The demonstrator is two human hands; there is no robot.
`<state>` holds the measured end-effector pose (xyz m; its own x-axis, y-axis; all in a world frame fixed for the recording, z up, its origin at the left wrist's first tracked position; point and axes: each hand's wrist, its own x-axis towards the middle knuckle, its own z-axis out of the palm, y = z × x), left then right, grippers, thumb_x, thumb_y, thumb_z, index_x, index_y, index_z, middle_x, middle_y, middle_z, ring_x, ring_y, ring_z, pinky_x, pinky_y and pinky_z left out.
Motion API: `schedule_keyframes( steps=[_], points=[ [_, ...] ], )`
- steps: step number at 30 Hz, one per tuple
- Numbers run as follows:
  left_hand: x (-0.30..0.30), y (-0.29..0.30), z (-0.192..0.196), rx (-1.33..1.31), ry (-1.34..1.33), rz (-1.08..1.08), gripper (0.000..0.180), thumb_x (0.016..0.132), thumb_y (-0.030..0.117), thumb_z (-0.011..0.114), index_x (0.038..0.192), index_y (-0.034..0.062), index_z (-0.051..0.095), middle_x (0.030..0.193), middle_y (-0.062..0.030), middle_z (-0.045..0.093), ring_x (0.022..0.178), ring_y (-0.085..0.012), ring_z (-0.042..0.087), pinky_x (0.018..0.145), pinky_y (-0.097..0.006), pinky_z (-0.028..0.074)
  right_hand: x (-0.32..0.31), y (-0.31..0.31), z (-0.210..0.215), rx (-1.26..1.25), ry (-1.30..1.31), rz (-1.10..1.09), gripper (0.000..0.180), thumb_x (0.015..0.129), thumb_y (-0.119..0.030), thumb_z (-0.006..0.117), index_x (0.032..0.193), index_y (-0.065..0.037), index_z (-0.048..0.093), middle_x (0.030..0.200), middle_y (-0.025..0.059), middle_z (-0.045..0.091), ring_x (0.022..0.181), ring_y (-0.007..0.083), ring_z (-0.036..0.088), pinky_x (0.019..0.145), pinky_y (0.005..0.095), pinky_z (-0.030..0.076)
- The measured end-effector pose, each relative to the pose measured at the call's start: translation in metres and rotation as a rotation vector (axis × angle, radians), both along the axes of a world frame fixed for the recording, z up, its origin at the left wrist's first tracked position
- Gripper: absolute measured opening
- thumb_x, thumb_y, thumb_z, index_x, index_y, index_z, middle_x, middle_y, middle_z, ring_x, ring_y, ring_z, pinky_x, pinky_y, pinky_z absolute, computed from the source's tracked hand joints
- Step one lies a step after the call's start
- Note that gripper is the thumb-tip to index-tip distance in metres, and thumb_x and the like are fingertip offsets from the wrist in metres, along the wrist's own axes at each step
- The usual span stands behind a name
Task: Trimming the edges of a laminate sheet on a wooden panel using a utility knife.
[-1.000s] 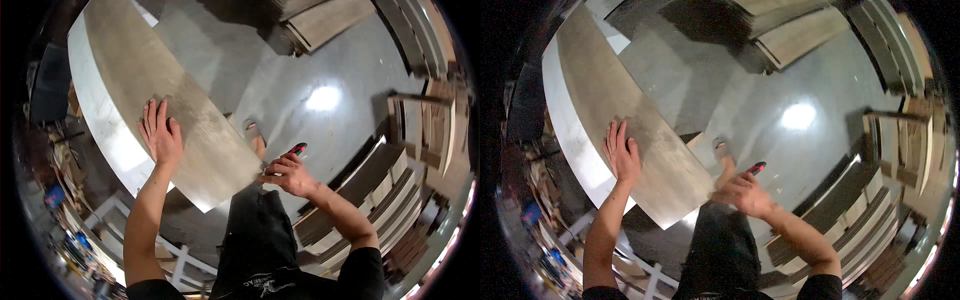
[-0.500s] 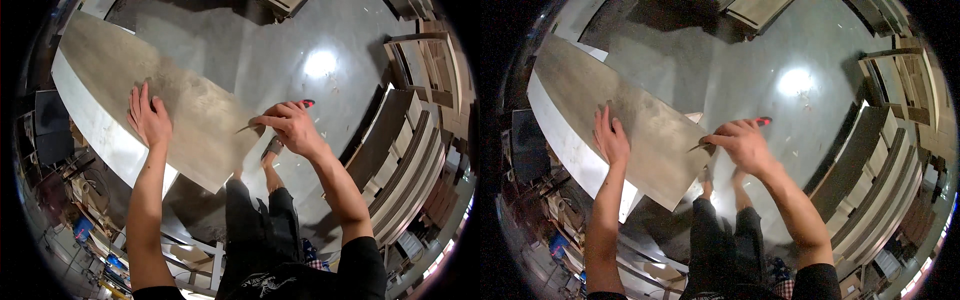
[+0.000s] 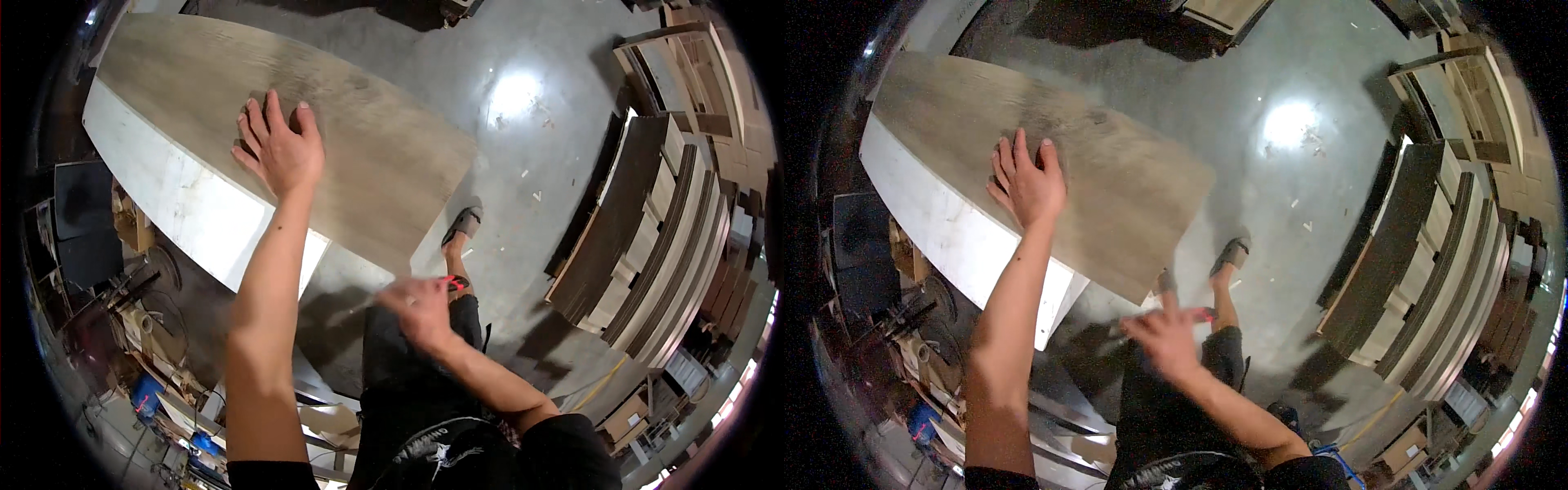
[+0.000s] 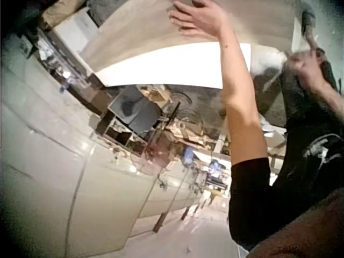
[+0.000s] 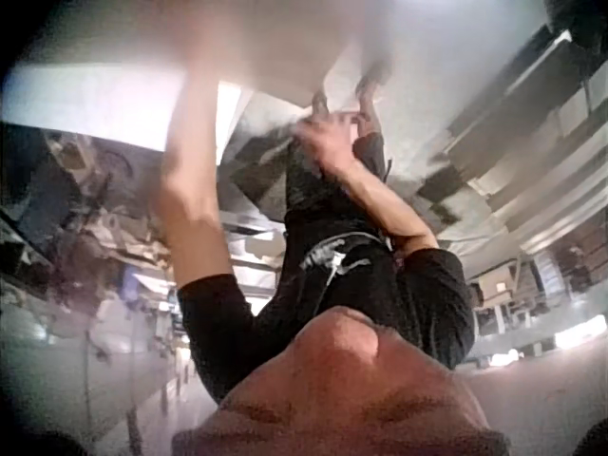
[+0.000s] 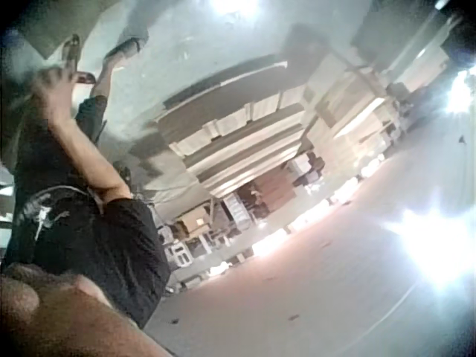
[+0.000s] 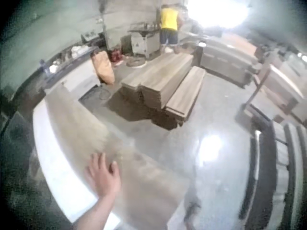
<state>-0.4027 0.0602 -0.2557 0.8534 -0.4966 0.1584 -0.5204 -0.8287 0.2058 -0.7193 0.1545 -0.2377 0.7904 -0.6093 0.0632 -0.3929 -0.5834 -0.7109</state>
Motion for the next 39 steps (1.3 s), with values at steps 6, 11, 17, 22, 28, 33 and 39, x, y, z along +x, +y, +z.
schedule_keyframes(
  steps=[6,11,17,22,28,33,39],
  points=[
    [-0.008,-0.001,-0.004,0.016,0.009,-0.026,0.063,0.103,0.052,0.045,0.157,0.0201,0.040,0.167,-0.0132,0.028,0.157,-0.0329,0.016,0.123,-0.063,0.003,-0.039,0.014,-0.023,0.500,-0.105,-0.283,0.037,0.086,0.009,0.062,0.117,-0.008,0.075,0.082,0.0054,0.066,0.070,0.0188,0.061,0.061,0.0322,0.050],
    [-0.004,0.005,-0.004,0.047,0.006,-0.019,0.064,0.103,0.054,0.044,0.158,0.0208,0.038,0.167,-0.0125,0.027,0.157,-0.0329,0.016,0.124,-0.061,0.004,0.010,-0.097,-0.014,-0.118,-0.110,-0.563,0.032,0.083,-0.002,0.073,0.112,-0.015,0.077,0.103,0.0089,0.072,0.091,0.0261,0.064,0.083,0.0396,0.046],
    [-0.002,0.000,-0.006,-0.047,0.010,-0.051,0.064,0.102,0.051,0.046,0.156,0.0170,0.041,0.166,-0.0146,0.029,0.156,-0.0335,0.017,0.123,-0.062,0.001,0.000,-0.052,-0.042,-0.197,-0.093,-0.272,0.049,0.077,-0.006,0.069,0.123,-0.025,0.073,0.101,0.0032,0.068,0.096,0.0263,0.062,0.083,0.0431,0.042],
    [-0.001,-0.005,-0.002,0.009,-0.027,-0.033,0.067,0.100,0.054,0.051,0.157,0.0197,0.040,0.167,-0.0123,0.029,0.156,-0.0304,0.016,0.124,-0.057,0.005,-0.029,0.076,-0.036,0.205,0.287,0.266,0.060,0.087,-0.015,0.063,0.145,-0.030,0.056,0.132,0.0063,0.062,0.117,0.0299,0.060,0.100,0.0531,0.040],
    [-0.021,0.004,0.021,0.134,-0.066,-0.436,0.067,0.097,0.039,0.059,0.157,0.0140,0.039,0.164,-0.0153,0.034,0.152,-0.0393,0.026,0.120,-0.061,0.022,-0.109,0.058,-0.002,0.426,-0.019,-0.261,0.037,0.095,-0.010,0.063,0.132,-0.010,0.063,0.109,0.0167,0.067,0.101,0.0346,0.066,0.087,0.0412,0.054],
    [-0.145,0.056,0.051,0.360,0.110,-0.781,0.083,0.090,0.038,0.064,0.160,0.0092,0.031,0.168,-0.0197,0.021,0.158,-0.0396,0.009,0.126,-0.060,0.004,-0.206,-0.009,0.010,0.876,-0.277,-0.999,0.032,0.097,-0.023,0.065,0.120,0.000,0.065,0.100,0.0097,0.069,0.087,0.0165,0.066,0.081,0.0342,0.055],
    [-0.218,0.093,0.060,0.276,0.136,-0.940,0.087,0.082,0.037,0.068,0.155,0.0025,0.036,0.166,-0.0251,0.021,0.155,-0.0476,0.011,0.123,-0.066,0.006,-0.293,-0.067,0.044,1.094,-0.281,-1.145,0.039,0.097,-0.035,0.068,0.113,0.000,0.066,0.091,0.0078,0.067,0.080,0.0160,0.062,0.073,0.0333,0.052]
  ],
)
